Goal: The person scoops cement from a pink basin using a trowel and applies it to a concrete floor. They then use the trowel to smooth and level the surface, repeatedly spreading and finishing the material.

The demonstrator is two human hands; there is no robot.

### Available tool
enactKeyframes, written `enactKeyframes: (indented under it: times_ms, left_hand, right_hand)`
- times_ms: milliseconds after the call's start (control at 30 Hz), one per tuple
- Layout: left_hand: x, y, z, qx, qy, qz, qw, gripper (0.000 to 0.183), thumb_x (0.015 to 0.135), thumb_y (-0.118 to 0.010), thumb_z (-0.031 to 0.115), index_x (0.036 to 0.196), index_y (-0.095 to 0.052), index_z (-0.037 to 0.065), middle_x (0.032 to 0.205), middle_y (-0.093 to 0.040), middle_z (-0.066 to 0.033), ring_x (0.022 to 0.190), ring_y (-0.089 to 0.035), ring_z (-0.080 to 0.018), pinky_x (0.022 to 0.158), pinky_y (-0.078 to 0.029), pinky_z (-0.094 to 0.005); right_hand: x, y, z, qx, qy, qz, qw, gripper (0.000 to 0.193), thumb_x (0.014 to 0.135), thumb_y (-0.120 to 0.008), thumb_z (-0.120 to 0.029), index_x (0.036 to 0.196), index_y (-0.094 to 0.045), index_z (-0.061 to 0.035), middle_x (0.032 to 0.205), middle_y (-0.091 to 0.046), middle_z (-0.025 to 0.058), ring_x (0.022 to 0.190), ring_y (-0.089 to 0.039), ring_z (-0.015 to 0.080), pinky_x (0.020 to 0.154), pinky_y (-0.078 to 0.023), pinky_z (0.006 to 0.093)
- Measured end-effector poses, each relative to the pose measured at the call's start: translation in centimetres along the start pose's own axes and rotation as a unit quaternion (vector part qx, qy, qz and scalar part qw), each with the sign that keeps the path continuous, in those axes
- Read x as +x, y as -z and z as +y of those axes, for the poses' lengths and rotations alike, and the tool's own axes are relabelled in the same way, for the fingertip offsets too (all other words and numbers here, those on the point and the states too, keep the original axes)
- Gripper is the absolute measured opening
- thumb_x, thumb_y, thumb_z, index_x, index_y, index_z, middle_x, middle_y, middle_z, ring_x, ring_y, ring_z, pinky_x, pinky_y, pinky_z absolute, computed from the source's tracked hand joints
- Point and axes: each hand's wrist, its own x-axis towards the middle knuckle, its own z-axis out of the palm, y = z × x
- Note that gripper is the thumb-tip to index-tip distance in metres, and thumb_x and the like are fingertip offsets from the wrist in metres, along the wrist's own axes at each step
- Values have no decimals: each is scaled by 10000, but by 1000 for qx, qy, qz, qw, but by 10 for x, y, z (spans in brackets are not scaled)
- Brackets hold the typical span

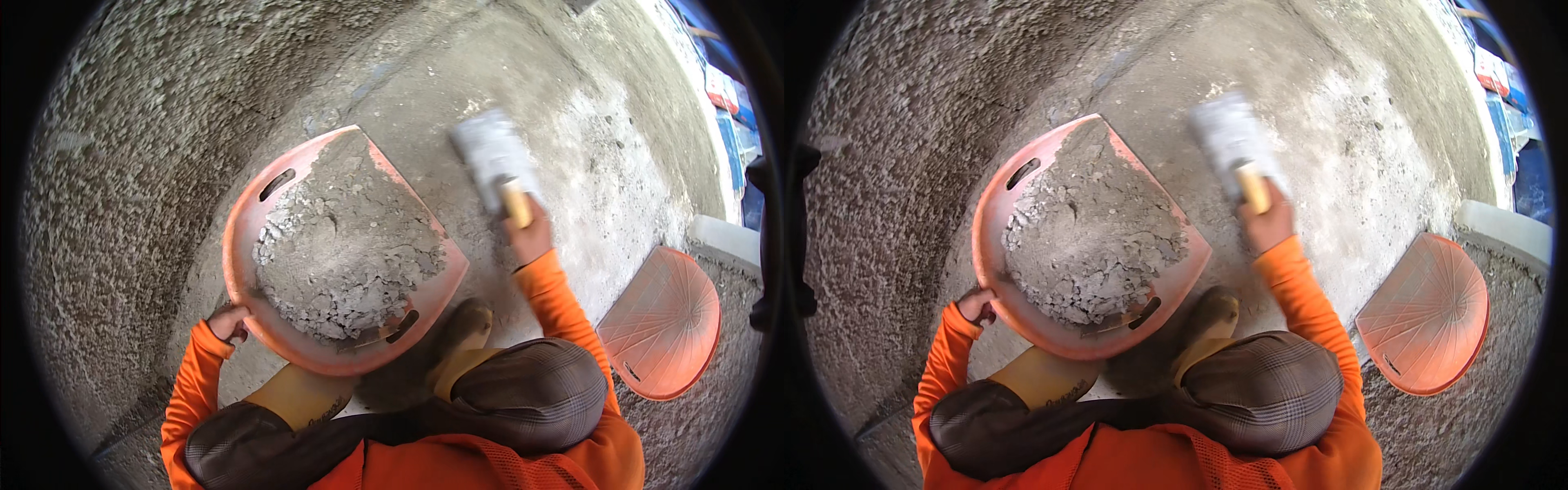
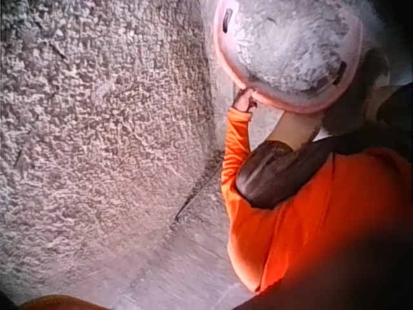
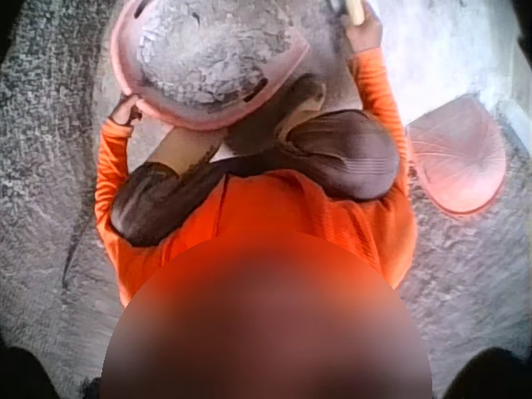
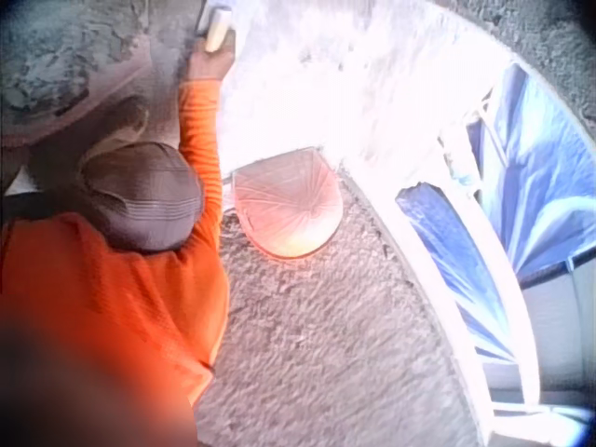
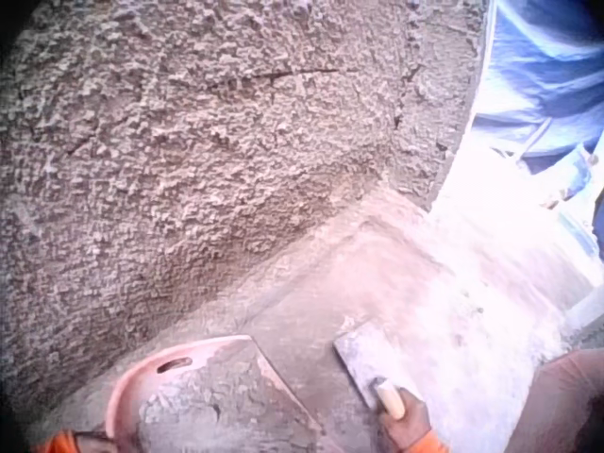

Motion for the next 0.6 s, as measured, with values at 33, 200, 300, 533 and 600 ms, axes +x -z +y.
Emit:
enactKeyframes:
  times_ms: [33,200,300,533,600]
  left_hand:
    - [-1,10,9,37,-42,-18,998,432,906,-613,376,1221,-631,81,958,-705,-46,692,-650,-178,546,-530,-312]
    - [2,40,68,151,-260,144,943,829,958,-635,333,1627,-223,69,1480,-538,-171,1264,-581,-272,929,-530,-389]
    - [27,33,108,278,-388,172,862,819,935,-662,208,1618,-238,52,1515,-494,-227,1340,-537,-355,1098,-453,-441]
    - [108,-25,219,460,-403,176,772,821,866,-681,439,1471,-448,-65,1391,-567,-286,1277,-570,-397,1100,-432,-426]
    - [125,-41,242,444,-369,150,803,740,866,-698,429,1396,-538,-63,1214,-685,-260,1087,-689,-356,972,-525,-427]
  right_hand:
    - [9,22,15,-6,-39,22,999,455,806,-653,-39,1258,-658,13,994,-718,148,848,-673,217,784,-565,355]
    - [29,85,59,-254,37,99,961,486,841,-670,-81,1326,-647,-50,1159,-649,231,1064,-633,414,975,-508,453]
    - [-16,69,52,-436,178,204,858,510,851,-668,-95,1360,-636,-90,1169,-623,254,1071,-597,463,998,-480,510]
    - [-163,-69,43,291,-458,-431,721,514,1010,-611,-476,1259,-641,-26,1117,-739,144,973,-731,286,778,-602,414]
    - [-175,-89,48,363,-493,-451,649,505,1015,-615,-452,1289,-625,-29,1155,-731,135,1026,-722,301,818,-603,429]
